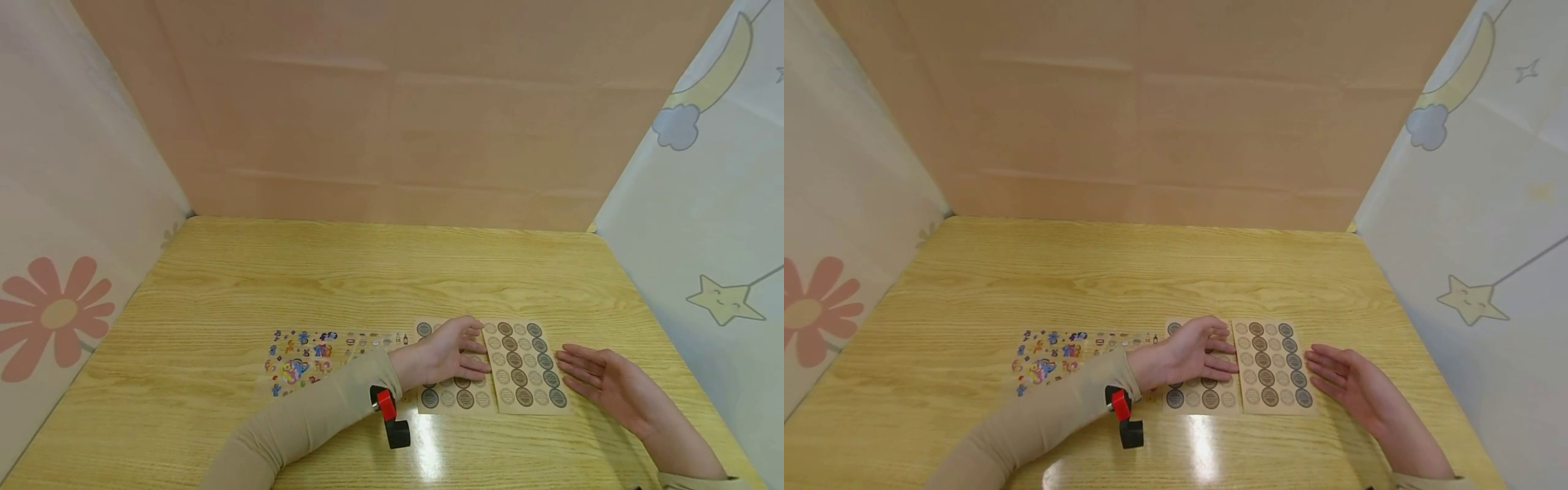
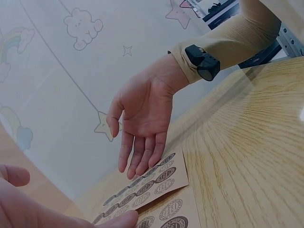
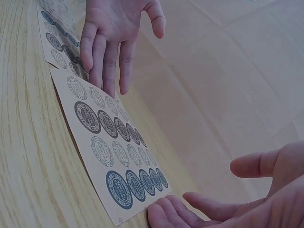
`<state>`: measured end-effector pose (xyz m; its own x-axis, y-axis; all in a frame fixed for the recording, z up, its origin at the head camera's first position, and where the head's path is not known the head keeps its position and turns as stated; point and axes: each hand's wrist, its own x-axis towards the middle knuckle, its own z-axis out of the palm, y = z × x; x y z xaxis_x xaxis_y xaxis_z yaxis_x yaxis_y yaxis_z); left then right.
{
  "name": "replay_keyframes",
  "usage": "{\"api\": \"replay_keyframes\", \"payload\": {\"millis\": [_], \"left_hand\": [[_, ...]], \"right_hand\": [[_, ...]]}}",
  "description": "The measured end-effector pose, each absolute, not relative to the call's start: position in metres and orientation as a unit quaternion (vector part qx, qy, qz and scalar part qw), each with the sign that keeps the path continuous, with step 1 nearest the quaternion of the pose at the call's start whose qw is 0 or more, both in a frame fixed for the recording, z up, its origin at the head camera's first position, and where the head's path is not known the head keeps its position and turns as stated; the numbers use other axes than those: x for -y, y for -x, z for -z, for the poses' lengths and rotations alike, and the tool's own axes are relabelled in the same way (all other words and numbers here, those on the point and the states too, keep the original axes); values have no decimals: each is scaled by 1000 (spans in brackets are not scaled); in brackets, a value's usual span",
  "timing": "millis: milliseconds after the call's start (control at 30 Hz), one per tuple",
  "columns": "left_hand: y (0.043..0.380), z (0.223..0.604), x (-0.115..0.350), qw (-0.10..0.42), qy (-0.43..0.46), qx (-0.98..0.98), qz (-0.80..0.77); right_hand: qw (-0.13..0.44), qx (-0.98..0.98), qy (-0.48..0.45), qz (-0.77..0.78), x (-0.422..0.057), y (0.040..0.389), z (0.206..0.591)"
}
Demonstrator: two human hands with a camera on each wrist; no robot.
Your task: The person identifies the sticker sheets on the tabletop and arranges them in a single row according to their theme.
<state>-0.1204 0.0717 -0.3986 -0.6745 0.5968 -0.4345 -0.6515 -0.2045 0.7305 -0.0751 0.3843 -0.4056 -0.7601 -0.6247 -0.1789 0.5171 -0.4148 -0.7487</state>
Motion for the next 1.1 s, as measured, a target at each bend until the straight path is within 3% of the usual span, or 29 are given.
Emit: {"api": "replay_keyframes", "payload": {"millis": [1100], "left_hand": [[118,398,-73,395,39,-485,-779]], "right_hand": [[325,-406,67,851,-383,80,409]]}}
